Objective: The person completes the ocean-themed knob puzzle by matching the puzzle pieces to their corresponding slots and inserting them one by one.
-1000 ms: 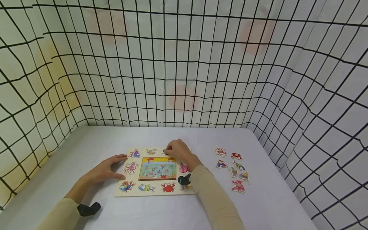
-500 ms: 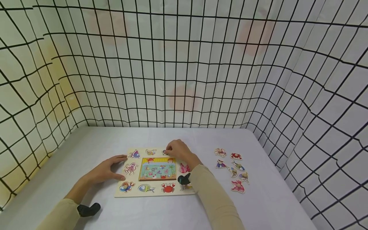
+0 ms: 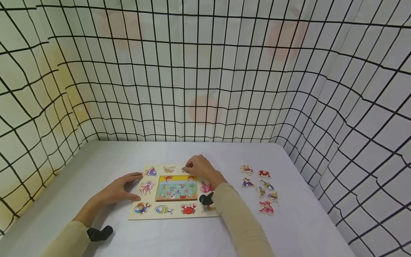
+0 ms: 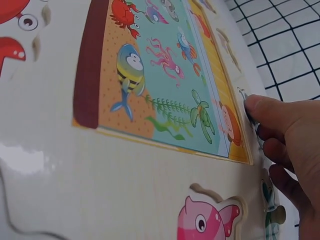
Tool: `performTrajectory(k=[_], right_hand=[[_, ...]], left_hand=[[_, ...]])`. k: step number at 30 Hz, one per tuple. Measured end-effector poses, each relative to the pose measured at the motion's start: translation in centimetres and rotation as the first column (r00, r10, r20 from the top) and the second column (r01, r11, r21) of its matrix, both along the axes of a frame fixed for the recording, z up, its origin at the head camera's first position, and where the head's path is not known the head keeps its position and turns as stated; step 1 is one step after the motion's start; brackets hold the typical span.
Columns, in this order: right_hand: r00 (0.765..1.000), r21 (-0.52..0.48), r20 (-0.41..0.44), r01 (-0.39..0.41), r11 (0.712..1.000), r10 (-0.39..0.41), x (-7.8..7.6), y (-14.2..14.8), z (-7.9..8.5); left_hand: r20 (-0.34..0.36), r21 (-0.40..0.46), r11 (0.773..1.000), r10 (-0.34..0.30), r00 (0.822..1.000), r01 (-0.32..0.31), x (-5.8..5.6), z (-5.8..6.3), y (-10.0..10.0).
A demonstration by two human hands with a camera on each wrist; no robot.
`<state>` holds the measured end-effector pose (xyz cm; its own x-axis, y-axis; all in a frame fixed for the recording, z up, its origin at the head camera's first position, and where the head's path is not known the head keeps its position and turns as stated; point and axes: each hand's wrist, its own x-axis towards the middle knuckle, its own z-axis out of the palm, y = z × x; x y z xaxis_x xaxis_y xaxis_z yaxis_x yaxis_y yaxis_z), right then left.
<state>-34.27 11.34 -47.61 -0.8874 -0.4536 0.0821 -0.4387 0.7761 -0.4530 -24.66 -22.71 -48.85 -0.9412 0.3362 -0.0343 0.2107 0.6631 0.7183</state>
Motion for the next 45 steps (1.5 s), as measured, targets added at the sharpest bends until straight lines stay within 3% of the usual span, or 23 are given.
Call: performTrajectory(k=[15,27,45], right_hand=[[0.997,-0.003,-0.040,-0.060,0.998,0.060,0.6,1.9,1.7],[0.988,-0.004,-0.106,-0.113,0.994,0.111,1.4,3.8,2.0],[0.998,-0.033,-0.041,-0.051,0.998,0.049,1.9,6.5,2.7]], left_hand=[[-0.021,-0.014,1.000,0.003,1.000,-0.004,0.0,-0.2,0.2],[-0.044,-0.039,0.999,0.012,0.999,-0.014,-0.2,-0.2,-0.1],[-0.012,-0.020,1.000,0.014,1.000,-0.014,0.1,0.0,0.1]])
